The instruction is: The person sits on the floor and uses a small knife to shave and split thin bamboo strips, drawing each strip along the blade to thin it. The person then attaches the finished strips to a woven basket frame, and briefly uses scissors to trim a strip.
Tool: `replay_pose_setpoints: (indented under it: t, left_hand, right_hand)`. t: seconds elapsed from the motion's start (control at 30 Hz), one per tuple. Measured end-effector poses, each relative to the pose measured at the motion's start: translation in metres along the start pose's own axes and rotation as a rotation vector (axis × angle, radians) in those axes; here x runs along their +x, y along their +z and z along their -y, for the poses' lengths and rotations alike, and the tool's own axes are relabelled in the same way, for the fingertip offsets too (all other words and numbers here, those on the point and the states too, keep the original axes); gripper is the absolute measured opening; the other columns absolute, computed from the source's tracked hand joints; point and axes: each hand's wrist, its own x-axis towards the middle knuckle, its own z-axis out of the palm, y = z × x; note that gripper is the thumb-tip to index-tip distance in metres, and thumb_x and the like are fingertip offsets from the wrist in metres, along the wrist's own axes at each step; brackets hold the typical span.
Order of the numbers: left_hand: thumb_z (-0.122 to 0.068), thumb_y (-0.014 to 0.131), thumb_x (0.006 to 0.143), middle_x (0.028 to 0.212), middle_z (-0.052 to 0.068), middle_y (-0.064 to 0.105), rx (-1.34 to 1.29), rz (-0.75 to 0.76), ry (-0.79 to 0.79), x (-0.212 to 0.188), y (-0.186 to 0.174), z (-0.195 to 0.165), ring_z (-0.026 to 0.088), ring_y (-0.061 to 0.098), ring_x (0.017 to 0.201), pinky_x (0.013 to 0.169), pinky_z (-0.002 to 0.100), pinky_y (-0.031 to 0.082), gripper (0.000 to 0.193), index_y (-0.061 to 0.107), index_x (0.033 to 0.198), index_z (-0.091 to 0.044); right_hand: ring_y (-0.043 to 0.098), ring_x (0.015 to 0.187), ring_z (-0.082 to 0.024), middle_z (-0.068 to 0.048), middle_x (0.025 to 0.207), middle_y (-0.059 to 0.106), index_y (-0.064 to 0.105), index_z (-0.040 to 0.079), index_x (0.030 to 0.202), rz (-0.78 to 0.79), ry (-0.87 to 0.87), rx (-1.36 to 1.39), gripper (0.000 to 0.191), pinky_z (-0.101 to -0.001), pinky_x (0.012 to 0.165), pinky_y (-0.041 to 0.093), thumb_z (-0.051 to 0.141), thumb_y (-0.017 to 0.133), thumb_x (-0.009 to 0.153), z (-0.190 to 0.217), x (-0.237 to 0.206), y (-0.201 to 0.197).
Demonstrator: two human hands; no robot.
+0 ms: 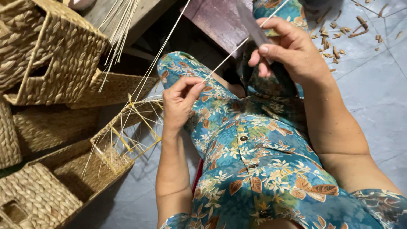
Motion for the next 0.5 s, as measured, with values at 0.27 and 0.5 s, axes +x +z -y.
replay_pose_setpoints:
  t: [0.27, 0.5]
  left_hand:
    - [-0.001, 0.075, 0.096, 0.086, -0.002, 0.071, 0.101, -0.055, -0.023, -0.005, -0.027, -0.003, 0.004, 0.062, 0.074, 0.066, 0.019, 0.051, 0.009, 0.076, 0.105, -0.001]
    - [-0.001, 0.077, 0.096, 0.088, 0.0, 0.071, 0.13, -0.03, -0.027, -0.012, -0.046, -0.005, 0.005, 0.062, 0.076, 0.069, 0.02, 0.049, 0.011, 0.076, 0.106, -0.001]
  right_hand:
    - [0.068, 0.07, -0.02, -0.02, 0.099, 0.07, 0.053, 0.0, 0.14, -0.181, -0.128, 0.022, 0.027, -0.0289, 0.063, 0.057, -0.001, 0.061, 0.113, 0.015, -0.019, -0.041]
    - [0.067, 0.066, -0.022, -0.022, 0.094, 0.07, 0.058, -0.005, 0.127, -0.287, -0.168, 0.069, 0.017, -0.0299, 0.061, 0.057, -0.001, 0.064, 0.111, 0.021, -0.034, -0.074]
